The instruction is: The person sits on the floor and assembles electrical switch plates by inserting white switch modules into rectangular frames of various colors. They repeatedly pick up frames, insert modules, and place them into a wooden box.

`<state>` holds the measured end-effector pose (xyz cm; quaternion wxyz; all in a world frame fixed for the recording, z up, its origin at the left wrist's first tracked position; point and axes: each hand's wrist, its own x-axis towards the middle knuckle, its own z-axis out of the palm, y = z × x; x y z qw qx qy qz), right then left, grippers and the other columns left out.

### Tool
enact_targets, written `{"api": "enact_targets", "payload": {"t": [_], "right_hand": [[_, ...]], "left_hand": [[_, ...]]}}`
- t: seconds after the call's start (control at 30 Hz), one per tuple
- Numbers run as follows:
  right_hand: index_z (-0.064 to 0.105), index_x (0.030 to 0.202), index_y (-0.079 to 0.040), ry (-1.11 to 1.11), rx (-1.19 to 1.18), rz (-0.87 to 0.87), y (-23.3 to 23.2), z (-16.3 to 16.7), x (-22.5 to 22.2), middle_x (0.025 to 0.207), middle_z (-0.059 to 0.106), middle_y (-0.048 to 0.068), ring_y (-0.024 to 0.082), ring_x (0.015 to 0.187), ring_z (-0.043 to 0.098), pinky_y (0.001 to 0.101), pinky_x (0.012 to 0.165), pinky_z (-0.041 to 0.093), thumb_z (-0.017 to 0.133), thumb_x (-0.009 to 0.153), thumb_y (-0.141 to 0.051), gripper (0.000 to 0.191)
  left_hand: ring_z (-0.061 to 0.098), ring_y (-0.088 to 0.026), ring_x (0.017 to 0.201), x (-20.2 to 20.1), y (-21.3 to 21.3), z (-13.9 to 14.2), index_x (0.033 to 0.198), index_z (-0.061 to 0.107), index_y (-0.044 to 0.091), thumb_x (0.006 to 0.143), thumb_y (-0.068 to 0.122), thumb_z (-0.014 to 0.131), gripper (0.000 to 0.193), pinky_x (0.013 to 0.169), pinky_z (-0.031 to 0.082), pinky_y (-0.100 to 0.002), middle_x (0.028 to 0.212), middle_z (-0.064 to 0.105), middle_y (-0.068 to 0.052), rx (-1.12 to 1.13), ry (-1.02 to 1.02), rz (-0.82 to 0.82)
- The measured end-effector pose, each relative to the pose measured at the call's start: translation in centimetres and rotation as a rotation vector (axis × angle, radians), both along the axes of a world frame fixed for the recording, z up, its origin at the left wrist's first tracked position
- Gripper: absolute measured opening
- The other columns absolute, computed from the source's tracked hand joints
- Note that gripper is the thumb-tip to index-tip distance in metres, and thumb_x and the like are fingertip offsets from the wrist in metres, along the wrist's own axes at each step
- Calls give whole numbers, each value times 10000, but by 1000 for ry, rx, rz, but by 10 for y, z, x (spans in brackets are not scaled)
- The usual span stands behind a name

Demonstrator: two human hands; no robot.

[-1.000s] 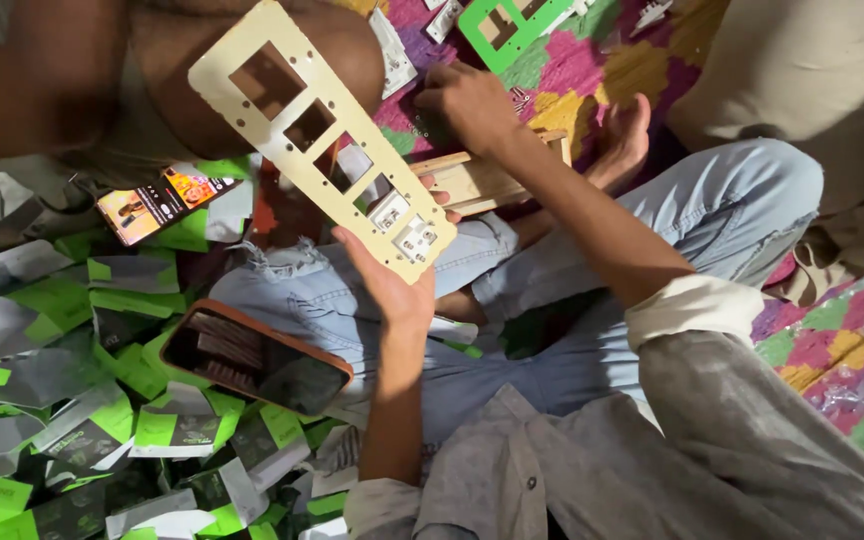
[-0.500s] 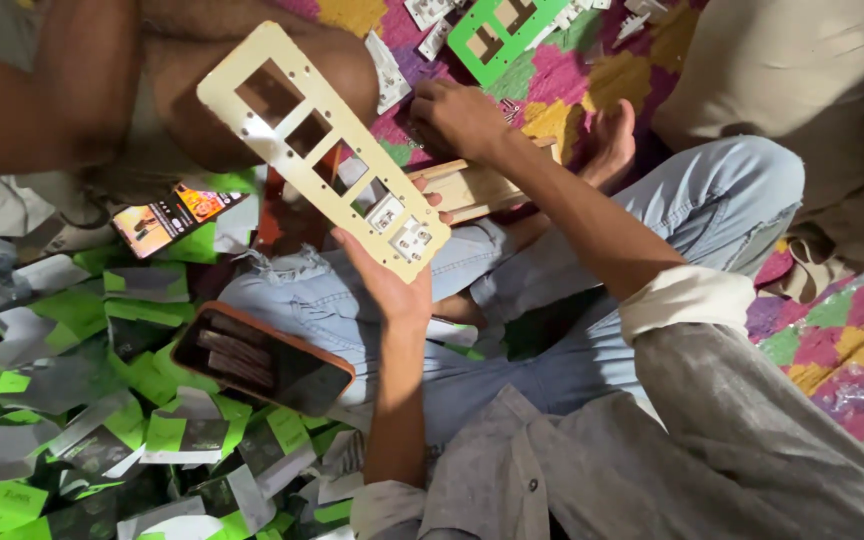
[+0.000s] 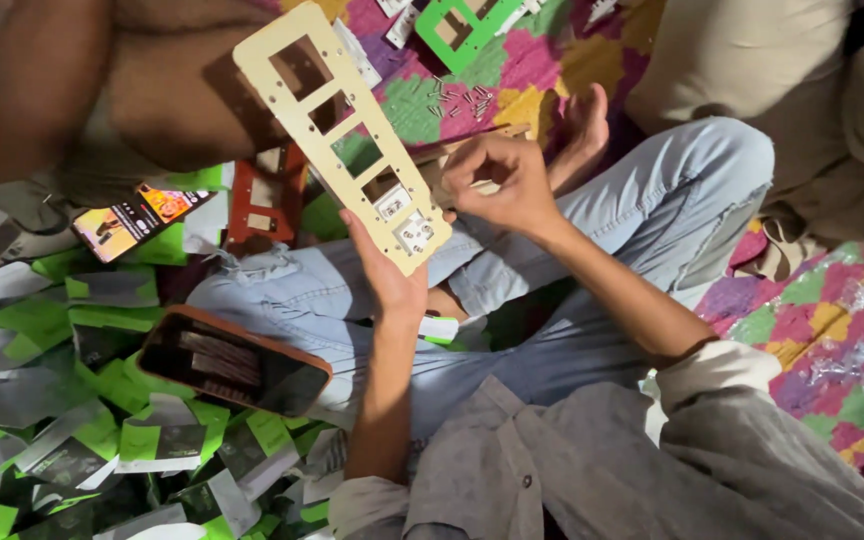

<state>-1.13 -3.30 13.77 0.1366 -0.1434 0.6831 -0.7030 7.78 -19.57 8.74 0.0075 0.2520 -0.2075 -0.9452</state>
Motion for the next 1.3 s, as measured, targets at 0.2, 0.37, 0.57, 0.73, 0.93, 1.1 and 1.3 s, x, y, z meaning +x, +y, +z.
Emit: {"api": "enact_targets", "payload": {"t": [0.2,0.37,0.57,0.73,0.93,1.1,1.3], "right_hand": [[695,986,39,138,114,-7,3,17,16,974,718,60,85,899,681,237,810,579,761,890,44,118],[754,1076,10,317,276,-31,2,19,16,987,744,78,118,882,709,249,774,565,775,867,15,210],[769,1099,-14,367,311,17,2,23,13,1006,744,89,163,880,708,280,747,558,791,915,-16,185],[780,1104,-14,358,315,11,1,19,14,1006,730,87,165,896,692,282,733,553,806,926,-34,180],[778,1115,-20,352,309,0,0,13,14,1011,699,83,151,893,685,278,727,544,804,944,-36,174],[786,1121,-41,173,272,-12,0,12,17,1007,664,66,88,756,667,233,606,537,789,943,-47,178],[790,1104,-37,291,296,-58,-1,9,18,980,680,69,105,772,663,240,628,526,823,924,-40,182]], "left_hand": [[428,-237,1453,0,9,-15,1620,293,138,1050,614,371,747,1203,348,-426,1611,405,-61,-25,19,0],[441,-234,1441,0,12,-16,1609,309,116,1059,605,368,738,1208,344,-421,1579,434,-67,-53,22,-20],[515,-272,1357,-2,14,-8,1582,342,98,1073,606,352,719,1156,412,-442,1500,496,-109,-43,61,-66],[523,-268,1343,-3,15,-4,1583,339,106,1072,604,354,714,1141,425,-437,1490,501,-104,-37,67,-75],[499,-213,1357,-5,14,-3,1584,351,115,1076,600,349,702,1133,416,-392,1493,495,-59,-14,40,-67],[505,-215,1342,-6,14,-1,1576,362,114,1081,595,352,691,1122,415,-402,1478,504,-62,3,49,-73],[507,-208,1351,-7,14,2,1578,368,110,1087,584,358,682,1140,413,-390,1484,504,-58,13,68,-68]]}}
